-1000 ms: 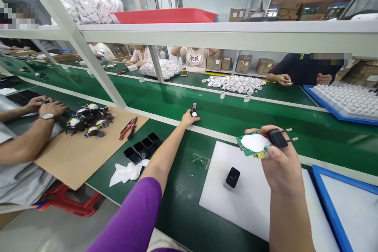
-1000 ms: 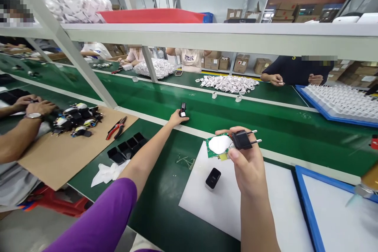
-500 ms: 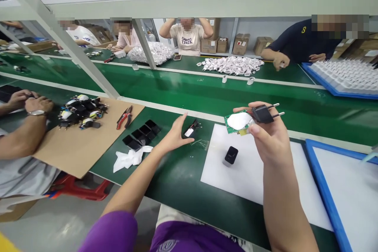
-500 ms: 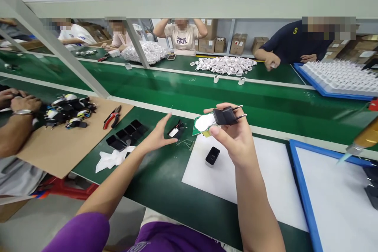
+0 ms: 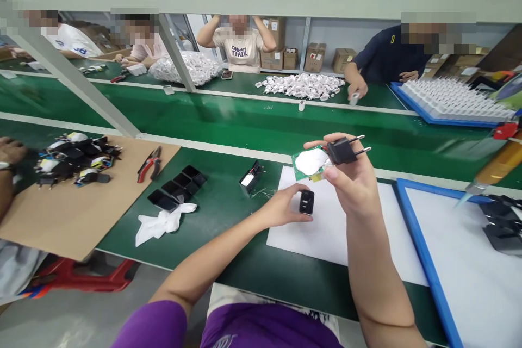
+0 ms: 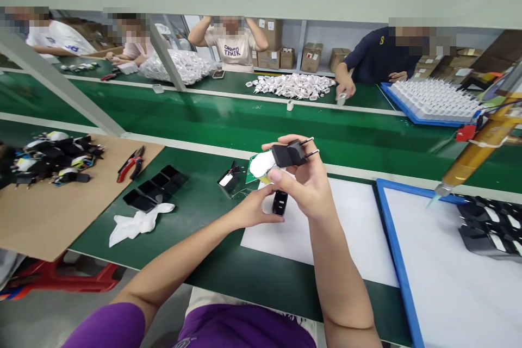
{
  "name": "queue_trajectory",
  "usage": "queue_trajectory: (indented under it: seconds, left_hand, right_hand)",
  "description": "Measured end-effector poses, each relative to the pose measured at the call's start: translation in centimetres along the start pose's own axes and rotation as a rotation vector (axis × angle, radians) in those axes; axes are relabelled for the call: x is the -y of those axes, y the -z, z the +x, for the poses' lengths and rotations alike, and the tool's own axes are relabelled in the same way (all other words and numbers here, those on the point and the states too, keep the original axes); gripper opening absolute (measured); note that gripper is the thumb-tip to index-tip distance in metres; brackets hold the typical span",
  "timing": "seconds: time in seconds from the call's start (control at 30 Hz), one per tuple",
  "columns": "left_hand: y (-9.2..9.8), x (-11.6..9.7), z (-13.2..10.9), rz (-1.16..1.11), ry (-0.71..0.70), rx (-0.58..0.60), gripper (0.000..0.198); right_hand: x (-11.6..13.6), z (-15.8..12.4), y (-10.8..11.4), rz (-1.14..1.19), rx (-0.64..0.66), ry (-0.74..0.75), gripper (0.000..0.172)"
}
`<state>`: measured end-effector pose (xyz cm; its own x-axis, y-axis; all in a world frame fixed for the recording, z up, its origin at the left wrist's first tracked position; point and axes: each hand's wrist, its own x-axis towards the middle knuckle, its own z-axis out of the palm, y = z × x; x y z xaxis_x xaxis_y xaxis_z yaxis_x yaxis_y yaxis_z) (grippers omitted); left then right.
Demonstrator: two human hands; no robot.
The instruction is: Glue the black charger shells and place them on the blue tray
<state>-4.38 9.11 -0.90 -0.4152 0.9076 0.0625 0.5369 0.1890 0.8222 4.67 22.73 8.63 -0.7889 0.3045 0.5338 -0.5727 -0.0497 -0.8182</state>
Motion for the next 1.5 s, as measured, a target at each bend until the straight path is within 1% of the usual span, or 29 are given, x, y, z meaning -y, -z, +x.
queue_trajectory:
  seconds: [0.1,0.17,0.27,0.33,0.4,0.47,0.57,0.7,0.77,0.87,1.0,1.07,1.2,1.33,1.43,1.5]
  left_hand:
    - [1.4,-2.7,-0.5,0.023,-0.079,-0.147,0.067]
    - [2.5,-4.7,-0.7,0.009,-0.151,-0.206,0.067]
    - [3.8,-7.3,-1.0,-0.037,-0.249,-0.253,0.066]
    - [4.5,-8.6,-1.4,-0.039,-0.292,-0.283,0.064]
    - [5.0,-9.6,-2.1,-0.02,-0.319,-0.298,0.062]
    - [5.4,-10.2,-2.9,0.007,-0.341,-0.288,0.061]
    - [5.9,-10.7,-3.9,0.05,-0.369,-0.273,0.062]
    - [6.3,-10.7,-4.7,0.086,-0.386,-0.283,0.067]
    - [6.4,-10.6,-4.8,0.09,-0.394,-0.287,0.067]
    - [6.6,-10.6,-4.9,0.091,-0.404,-0.284,0.067]
    - [6.7,-10.8,-4.9,0.104,-0.419,-0.277,0.068]
    - [6.7,-10.9,-4.9,0.108,-0.424,-0.273,0.069]
    - [6.8,-10.8,-5.0,0.129,-0.437,-0.291,0.068]
    - [6.8,-10.8,-5.0,0.16,-0.454,-0.296,0.068]
    - [6.9,-10.8,-5.0,0.171,-0.475,-0.287,0.068]
    - [6.9,-10.8,-4.9,0.18,-0.488,-0.293,0.066]
  right_hand:
    - [0.4,-0.1,0.2,-0.043,-0.016,0.097,0.044]
    - [0.9,-0.3,0.4,-0.085,-0.055,0.185,0.044]
    - [1.9,-0.9,0.5,-0.157,-0.117,0.308,0.045]
    - [2.7,-1.4,0.5,-0.195,-0.155,0.381,0.046]
    - [3.4,-2.0,0.3,-0.235,-0.19,0.428,0.044]
    - [3.9,-2.5,0.0,-0.278,-0.206,0.455,0.041]
    - [4.1,-3.0,-0.5,-0.319,-0.164,0.471,0.041]
    - [3.5,-3.2,-0.9,-0.314,-0.061,0.474,0.049]
    - [3.2,-3.2,-1.0,-0.311,-0.035,0.475,0.053]
    - [2.9,-3.0,-0.9,-0.328,-0.001,0.496,0.055]
    - [3.1,-2.8,-0.8,-0.411,0.047,0.555,0.058]
    - [3.2,-2.8,-0.7,-0.436,0.06,0.555,0.059]
    - [3.3,-3.0,-0.6,-0.476,0.084,0.498,0.06]
    - [3.1,-2.9,-0.5,-0.519,0.141,0.535,0.068]
    - [3.1,-2.8,-0.4,-0.524,0.147,0.552,0.069]
    - [3.1,-2.7,-0.4,-0.521,0.139,0.529,0.069]
